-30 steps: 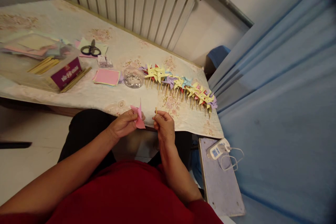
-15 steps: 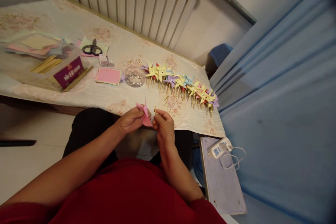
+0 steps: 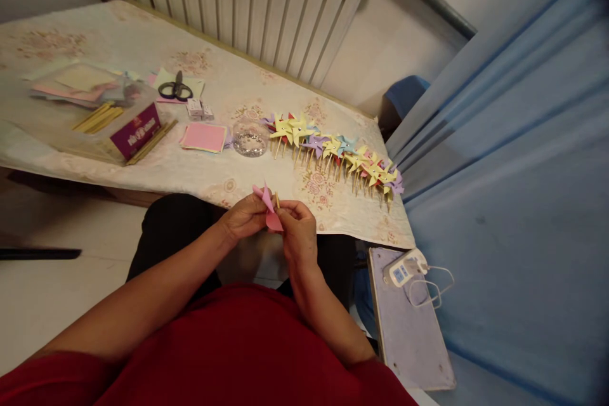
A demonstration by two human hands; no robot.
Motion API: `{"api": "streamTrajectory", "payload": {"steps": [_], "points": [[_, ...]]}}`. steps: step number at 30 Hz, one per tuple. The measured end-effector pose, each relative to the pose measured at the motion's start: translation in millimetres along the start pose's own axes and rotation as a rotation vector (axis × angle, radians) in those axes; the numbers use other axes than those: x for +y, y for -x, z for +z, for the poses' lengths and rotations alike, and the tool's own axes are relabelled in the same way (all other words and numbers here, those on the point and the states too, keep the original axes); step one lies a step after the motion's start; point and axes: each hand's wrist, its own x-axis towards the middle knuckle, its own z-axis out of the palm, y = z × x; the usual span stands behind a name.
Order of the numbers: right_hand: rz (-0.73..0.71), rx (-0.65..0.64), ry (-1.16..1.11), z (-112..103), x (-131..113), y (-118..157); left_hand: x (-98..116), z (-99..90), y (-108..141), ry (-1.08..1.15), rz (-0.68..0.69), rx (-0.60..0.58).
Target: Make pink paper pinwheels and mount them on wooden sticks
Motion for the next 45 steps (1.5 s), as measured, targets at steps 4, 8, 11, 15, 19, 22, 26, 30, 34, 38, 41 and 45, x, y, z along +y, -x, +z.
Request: {"api": "streamTrajectory", "payload": {"steps": [4, 8, 11, 15, 19, 22, 26, 30, 34, 38, 41, 45], "points": [[0.007, -0.011, -0.007, 4.2, -4.2, 4.7, 0.8, 1.7, 0.8, 0.01, -0.012, -0.014], [0.02, -0.011, -0.018, 8.1, -7.3, 8.1, 1.3, 2.1, 1.1, 0.002, -0.024, -0.031], [0.029, -0.005, -0.011, 9.3, -6.9, 8.3, 1.5, 2.4, 1.1, 0.005, -0.018, -0.026], [0.027, -0.011, -0.013, 9.2, -4.5, 7.4, 1.5, 2.6, 1.4, 0.018, -0.014, 0.013], [0.044, -0.008, -0.015, 9.0, -2.5, 7.2, 1.3, 2.2, 2.7, 0.011, -0.037, -0.016], [0.05, -0.007, -0.013, 9.3, -2.7, 7.7, 1.1, 2.1, 3.6, 0.009, -0.039, -0.03], [0.057, -0.007, 0.0, 10.2, -5.3, 8.5, 1.3, 2.5, 3.8, -0.005, -0.025, -0.031], [0.054, 0.001, 0.014, 11.3, -7.3, 9.7, 1.0, 1.4, 4.0, -0.004, -0.023, -0.008], [0.052, -0.001, 0.038, 11.1, -7.0, 11.1, 0.0, -0.9, 4.4, 0.004, -0.031, -0.019], [0.047, -0.01, 0.04, 10.2, -5.0, 10.7, -0.3, -1.6, 4.6, 0.019, -0.03, -0.025], [0.037, -0.015, 0.039, 9.8, -4.1, 10.2, -0.4, -2.1, 4.6, 0.016, -0.03, -0.018], [0.026, -0.023, 0.033, 10.1, -4.3, 10.5, -1.3, -4.4, 4.9, 0.022, -0.021, -0.018]]}}
